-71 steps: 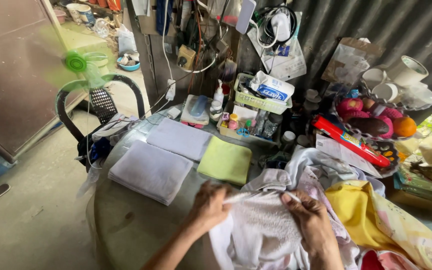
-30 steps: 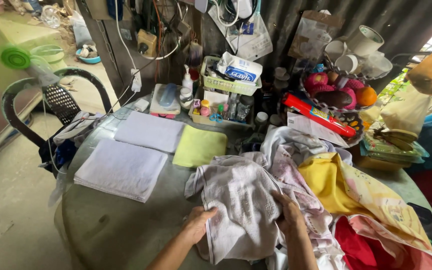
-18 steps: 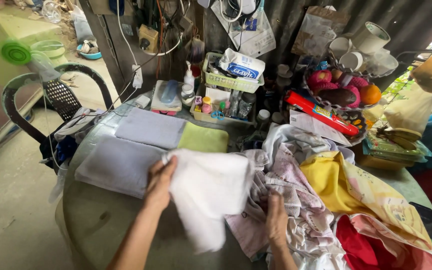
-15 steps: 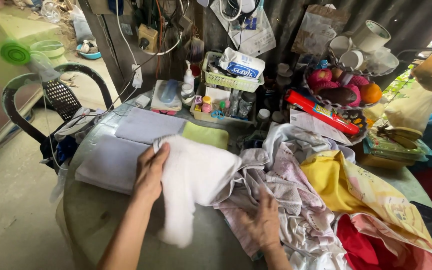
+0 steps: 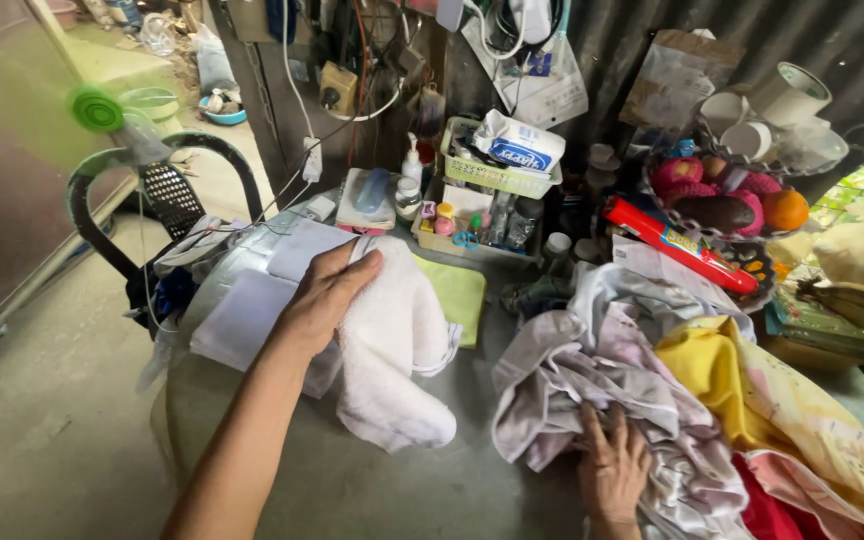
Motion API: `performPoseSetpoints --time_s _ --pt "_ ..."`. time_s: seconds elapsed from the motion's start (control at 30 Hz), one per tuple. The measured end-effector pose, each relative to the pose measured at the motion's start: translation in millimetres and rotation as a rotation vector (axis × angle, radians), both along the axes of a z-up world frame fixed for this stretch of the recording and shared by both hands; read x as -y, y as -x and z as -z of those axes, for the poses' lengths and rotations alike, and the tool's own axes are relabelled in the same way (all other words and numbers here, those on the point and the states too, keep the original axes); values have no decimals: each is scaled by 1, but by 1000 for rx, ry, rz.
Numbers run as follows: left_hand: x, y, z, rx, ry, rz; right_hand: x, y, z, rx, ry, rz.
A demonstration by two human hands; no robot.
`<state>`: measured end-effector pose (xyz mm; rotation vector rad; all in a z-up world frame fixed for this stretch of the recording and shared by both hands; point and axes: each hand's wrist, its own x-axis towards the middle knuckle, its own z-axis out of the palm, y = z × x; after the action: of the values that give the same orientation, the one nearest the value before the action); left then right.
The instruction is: The person folds a white towel with red embroidery on a cluttered table. They smooth and align the edges, fold it in half multiple times, and place it on a stack of already folded towels.
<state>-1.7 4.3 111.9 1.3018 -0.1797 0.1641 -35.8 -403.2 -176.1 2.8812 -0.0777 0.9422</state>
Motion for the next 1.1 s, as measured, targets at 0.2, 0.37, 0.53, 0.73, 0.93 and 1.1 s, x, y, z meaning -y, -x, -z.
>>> performPoseSetpoints --time_s 0.2,0.37,0.53,0.73,0.93,1.1 --pt "-6 6 -10 -296 -326 6 6 -11 -37 -454 -63 49" --pt "16 5 10 50 -807 526 -82 14 -221 -603 -961 -727" --pt "51 10 10 203 -877 650 -147 10 -267 -744 -1443 -1183" --pt "14 -5 20 52 -590 591 -117 -24 -261 -519 -1284 -981" --pt "-53 -29 60 -61 -569 395 -53 -34 -290 -251 -1217 -795" --pt "-73 -20 34 -211 -790 241 -9 -55 -287 -295 -1486 -551"
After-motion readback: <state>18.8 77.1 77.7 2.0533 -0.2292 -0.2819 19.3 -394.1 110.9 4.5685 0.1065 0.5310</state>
